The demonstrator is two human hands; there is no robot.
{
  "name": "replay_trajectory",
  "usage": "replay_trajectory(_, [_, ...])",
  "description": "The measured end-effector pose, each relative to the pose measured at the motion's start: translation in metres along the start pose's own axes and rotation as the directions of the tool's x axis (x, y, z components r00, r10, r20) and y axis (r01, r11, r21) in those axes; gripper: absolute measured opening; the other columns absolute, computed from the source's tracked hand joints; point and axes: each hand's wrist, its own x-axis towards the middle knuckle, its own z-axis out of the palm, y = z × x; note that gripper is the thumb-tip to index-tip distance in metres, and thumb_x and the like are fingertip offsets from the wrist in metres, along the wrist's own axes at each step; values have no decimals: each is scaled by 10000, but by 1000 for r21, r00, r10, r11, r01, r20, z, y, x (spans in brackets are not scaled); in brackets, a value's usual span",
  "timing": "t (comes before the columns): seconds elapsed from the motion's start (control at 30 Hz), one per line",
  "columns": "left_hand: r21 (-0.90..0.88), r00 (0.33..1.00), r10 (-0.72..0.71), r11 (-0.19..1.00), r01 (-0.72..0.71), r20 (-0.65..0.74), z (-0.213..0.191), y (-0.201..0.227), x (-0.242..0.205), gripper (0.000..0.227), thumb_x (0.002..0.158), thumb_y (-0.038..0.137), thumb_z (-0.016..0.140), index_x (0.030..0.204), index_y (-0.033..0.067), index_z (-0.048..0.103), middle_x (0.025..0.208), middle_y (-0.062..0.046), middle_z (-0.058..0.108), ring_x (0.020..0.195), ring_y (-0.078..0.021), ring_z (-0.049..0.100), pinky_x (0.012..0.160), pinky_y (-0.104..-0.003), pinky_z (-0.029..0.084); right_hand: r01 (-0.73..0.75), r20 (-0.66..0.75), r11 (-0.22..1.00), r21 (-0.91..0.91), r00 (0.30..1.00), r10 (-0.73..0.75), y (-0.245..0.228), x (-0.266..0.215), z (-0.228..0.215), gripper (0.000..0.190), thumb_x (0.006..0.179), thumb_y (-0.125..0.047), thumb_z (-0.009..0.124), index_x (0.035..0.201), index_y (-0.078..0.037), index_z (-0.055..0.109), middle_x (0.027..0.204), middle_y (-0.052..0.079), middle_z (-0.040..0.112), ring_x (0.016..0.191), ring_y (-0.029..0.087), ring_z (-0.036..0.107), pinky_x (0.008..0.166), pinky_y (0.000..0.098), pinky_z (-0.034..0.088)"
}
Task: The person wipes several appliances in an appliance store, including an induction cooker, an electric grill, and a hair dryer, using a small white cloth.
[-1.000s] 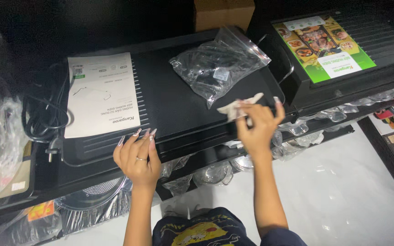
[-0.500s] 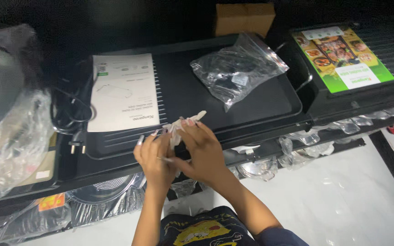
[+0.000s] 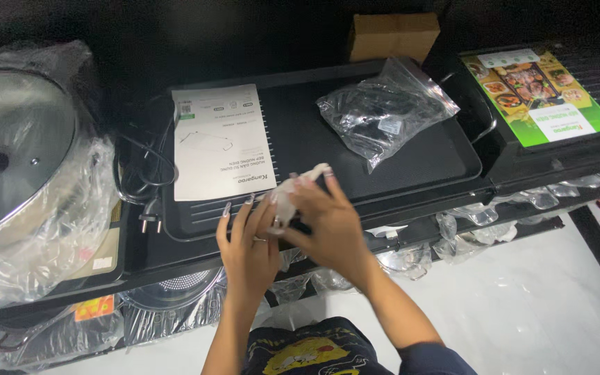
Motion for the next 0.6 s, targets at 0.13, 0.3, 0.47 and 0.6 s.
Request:
replay_trajectory(0.13, [-8, 1000, 14, 1000, -14, -27, 2, 2, -1, 317, 1000, 172, 640, 1304, 99, 685, 1365, 13, 637, 1309, -230, 549, 1176, -529, 304, -260, -50, 956, -138, 966, 255, 32, -15, -36, 518, 866, -388, 791, 1171, 27, 726, 1277, 220, 711, 1289, 342, 649, 1235, 557, 301])
replay_trajectory(0.3, [-58, 997, -24, 998, 20, -76, 4, 2, 0, 262, 996, 144, 639, 1232, 97, 740, 1284, 31, 700, 1240, -180, 587, 1174, -505, 309, -412, -116, 882, -227, 911, 395, 27, -15, -38, 501, 889, -384, 786, 1193, 11, 733, 1267, 226, 705, 1289, 389, 635, 1231, 534, 329])
replay_trajectory(0.47, [-91, 996, -18, 996, 10, -92, 5, -1, 0, 244, 976, 141, 651, 1195, 88, 745, 1253, 14, 710, 1197, -194, 607, 1171, -488, 300, -207, -96, 972, -110, 976, 197, -9, -5, -3, 837, 780, -550, 807, 1268, 91, 580, 1326, 327, 608, 1241, 498, 582, 1141, 522, 360])
replay_trajectory(0.6, [-86, 995, -28, 996, 19, -100, 5, 3, 2, 208, 991, 129, 665, 1174, 88, 756, 1200, 11, 731, 1145, -175, 622, 1183, -462, 305, -101, -111, 994, -35, 989, 96, 12, -18, 7, 621, 788, -444, 811, 1161, 28, 657, 1283, 253, 669, 1242, 424, 636, 1215, 611, 277])
